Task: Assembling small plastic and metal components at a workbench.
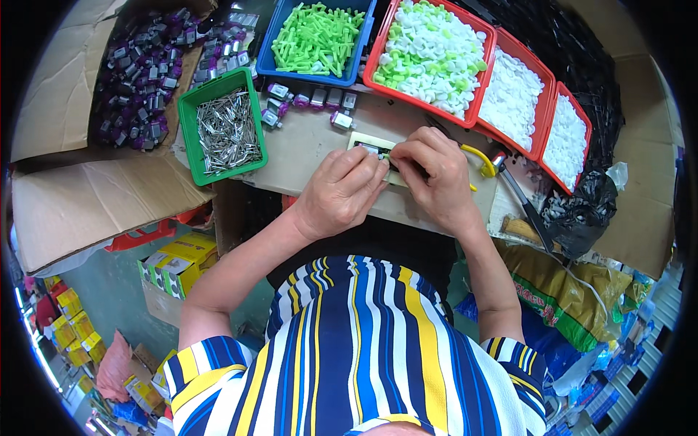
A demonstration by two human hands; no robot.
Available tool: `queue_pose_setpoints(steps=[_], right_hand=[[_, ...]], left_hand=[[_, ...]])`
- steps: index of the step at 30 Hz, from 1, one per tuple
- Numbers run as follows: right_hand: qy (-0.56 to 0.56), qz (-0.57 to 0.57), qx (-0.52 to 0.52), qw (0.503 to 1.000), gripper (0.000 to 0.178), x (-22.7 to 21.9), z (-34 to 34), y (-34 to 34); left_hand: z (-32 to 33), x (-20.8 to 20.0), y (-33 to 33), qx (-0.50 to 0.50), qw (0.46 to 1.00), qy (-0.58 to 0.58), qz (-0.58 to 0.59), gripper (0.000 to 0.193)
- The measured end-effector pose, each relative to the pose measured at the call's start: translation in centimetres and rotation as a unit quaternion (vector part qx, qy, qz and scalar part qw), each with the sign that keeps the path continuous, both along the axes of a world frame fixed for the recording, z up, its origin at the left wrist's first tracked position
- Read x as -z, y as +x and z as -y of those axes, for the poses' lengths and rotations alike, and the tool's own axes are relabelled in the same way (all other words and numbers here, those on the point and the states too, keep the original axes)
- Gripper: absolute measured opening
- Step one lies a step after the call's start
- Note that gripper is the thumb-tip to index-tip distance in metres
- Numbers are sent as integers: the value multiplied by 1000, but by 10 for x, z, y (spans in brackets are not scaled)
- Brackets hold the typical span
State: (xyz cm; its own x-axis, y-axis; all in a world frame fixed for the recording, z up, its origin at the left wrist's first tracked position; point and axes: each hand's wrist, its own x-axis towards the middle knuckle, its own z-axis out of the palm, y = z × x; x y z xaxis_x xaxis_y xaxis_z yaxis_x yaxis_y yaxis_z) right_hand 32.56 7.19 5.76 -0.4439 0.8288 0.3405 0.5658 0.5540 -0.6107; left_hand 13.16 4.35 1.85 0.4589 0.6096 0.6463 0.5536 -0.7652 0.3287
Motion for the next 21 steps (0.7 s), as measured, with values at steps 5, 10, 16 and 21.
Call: queue_pose_setpoints(steps=[5,10,16,21], right_hand=[[-158,-56,44,985,12,-7,2,-2],[-133,-74,66,986,12,-25,2,6],[23,27,197,980,8,-42,-29,72],[58,190,241,950,13,-26,-62,112]], left_hand=[[0,-3,2,0,1000,8,-11,39],[1,-6,2,1,999,10,-34,37],[3,-11,-5,-3,999,-31,-24,29],[-3,-41,-36,-97,994,-36,44,33]])
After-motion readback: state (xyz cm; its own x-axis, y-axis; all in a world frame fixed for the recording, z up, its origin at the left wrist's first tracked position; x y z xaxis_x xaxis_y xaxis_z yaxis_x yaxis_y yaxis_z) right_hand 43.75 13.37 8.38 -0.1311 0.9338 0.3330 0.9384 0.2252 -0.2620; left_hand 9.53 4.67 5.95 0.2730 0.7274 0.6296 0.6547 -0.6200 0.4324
